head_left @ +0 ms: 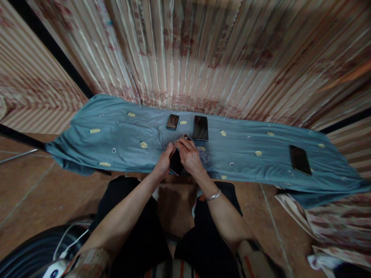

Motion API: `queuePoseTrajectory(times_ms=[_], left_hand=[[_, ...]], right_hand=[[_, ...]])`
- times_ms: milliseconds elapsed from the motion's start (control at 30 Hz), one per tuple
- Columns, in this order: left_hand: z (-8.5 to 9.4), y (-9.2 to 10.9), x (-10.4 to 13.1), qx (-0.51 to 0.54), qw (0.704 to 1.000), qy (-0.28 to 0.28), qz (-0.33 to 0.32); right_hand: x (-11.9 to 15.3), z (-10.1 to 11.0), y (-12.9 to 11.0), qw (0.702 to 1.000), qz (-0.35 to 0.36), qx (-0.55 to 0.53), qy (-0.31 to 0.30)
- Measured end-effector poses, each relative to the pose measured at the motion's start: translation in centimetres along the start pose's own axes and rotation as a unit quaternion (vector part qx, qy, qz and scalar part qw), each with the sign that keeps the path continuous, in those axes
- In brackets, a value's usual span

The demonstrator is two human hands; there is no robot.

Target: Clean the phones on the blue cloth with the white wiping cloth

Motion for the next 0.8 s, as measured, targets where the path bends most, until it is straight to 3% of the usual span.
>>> queuePoseTrajectory(times_ms=[433, 800], left_hand=[[-0.6, 1.5, 1.7, -0.08, 0.996, -0.018, -0.032], [-1.6, 2.0, 2.7, -0.068, 0.997, -0.047, -0.008]], right_hand=[[-2.3, 0.5, 2.7, 0.998, -0.049, 0.035, 0.025], [-2.5, 1.1, 2.9, 0.996, -0.07, 0.043, 0.018]])
Point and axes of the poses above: each hand's wrist, its own x-axis away from the middle knuckle, its own z-axis out of the back of the hand, y = z × x, the point moved 10 cm from there along -x, towards the middle knuckle, and after that the axes turned 5 degrees about y, right-handed, at the moved point
